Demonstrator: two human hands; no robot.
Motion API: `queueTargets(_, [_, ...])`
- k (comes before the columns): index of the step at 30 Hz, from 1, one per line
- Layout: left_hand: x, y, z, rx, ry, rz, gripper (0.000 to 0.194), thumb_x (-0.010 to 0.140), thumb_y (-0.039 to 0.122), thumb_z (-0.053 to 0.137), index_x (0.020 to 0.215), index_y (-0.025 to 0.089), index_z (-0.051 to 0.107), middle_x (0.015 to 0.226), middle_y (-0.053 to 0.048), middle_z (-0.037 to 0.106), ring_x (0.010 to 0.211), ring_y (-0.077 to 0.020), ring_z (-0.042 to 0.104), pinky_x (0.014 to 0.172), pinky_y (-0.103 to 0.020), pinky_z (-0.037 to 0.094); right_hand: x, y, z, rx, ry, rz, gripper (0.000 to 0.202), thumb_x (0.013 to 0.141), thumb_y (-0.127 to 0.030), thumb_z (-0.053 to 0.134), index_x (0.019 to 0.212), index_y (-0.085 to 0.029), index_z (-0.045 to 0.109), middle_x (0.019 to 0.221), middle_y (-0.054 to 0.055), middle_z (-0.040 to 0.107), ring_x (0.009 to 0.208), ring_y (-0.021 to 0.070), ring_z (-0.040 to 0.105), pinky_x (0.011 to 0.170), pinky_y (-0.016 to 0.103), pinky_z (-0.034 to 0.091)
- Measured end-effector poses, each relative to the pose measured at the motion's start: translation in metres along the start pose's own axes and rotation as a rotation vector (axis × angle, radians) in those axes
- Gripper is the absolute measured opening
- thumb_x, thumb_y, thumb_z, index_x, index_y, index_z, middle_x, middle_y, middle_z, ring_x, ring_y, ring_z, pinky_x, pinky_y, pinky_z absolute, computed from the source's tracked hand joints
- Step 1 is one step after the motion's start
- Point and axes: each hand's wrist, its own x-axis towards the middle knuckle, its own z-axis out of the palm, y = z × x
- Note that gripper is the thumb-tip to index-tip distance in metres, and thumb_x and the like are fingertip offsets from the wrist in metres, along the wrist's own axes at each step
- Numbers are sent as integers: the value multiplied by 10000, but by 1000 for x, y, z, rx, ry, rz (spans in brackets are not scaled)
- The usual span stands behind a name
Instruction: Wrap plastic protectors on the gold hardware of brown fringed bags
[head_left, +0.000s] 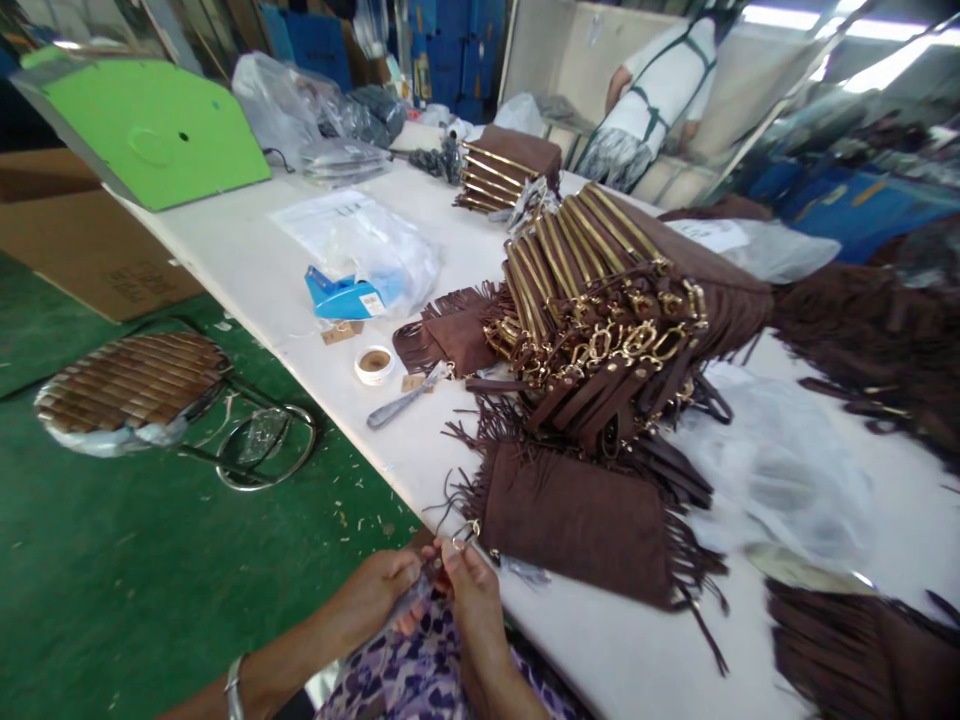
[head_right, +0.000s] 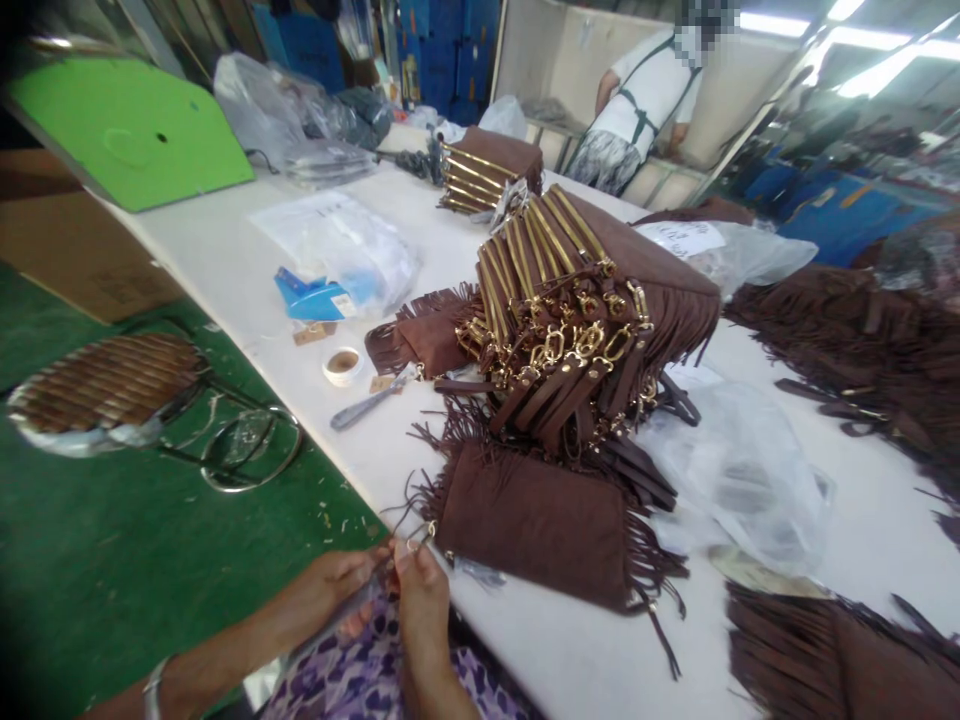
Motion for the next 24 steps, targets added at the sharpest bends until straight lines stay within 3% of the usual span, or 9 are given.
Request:
queueTargets(5, [8, 9, 10, -92, -9, 56, 608, 790, 730, 504, 728, 135, 615, 672, -71, 682, 558, -194, 606, 557, -287, 452, -8, -17, 9, 124, -39, 5, 391, 788, -570, 662, 808, -182, 708, 523, -20, 555, 510, 142, 536, 501, 246, 429])
queueTargets(8, [4, 14, 9, -25, 11, 66, 565, 844, 669, 476, 757, 134, 636, 667, -66, 682, 598, -211, 617, 586, -294, 464, -10, -23, 12, 162, -52, 30, 395, 773, -572, 668, 818, -181, 701, 484, -35, 521, 445, 133, 508, 447, 240, 403])
queueTargets(13, [-5, 8, 4, 313, 84, 271, 502, 968, 527, 342, 828, 179, 675, 794, -44, 704, 766, -226, 655, 734, -292, 501, -3, -11, 7, 85, -43, 16, 428, 780, -584, 639, 846, -164, 689, 577, -4, 597, 447, 137, 506, 438, 249, 405])
queueTargets(15, [-7, 1, 4, 445, 118, 348, 425, 992, 434, 329, 1016, 207, 687, 1036, -52, 718, 997, -237, 656, 934, -300, 477, 0, -3, 3, -6, 18, 5, 413, 787, -570, 639, 823, -161, 687, 629, 5, 612, 527, 146, 536, 488, 244, 429])
queueTargets(17, [-8, -7, 6, 578, 152, 424, 379, 989, 309, 336, 1237, 240, 614, 1297, -46, 629, 1215, -221, 566, 1089, -298, 381, 2, 2, 0, -91, 80, -14, 393, 797, -551, 638, 785, -161, 684, 667, 9, 616, 619, 155, 552, 557, 239, 450])
queueTargets(20, [-9, -16, 9, 792, 200, 495, 485, 925, 154, 375, 1387, 243, 491, 1413, -54, 539, 1256, -203, 540, 1093, -296, 401, 1, 4, -1, -127, 108, -24, 390, 806, -547, 632, 743, -164, 669, 689, 7, 613, 668, 157, 535, 593, 233, 445])
queueTargets(24, [-9, -22, 11, 943, 253, 515, 533, 879, 112, 424, 1402, 201, 468, 1387, -90, 559, 1181, -228, 599, 1027, -334, 482, -2, 1, 1, -81, 109, -30, 386, 795, -545, 649, 725, -165, 653, 693, 1, 611, 656, 149, 516, 578, 227, 423])
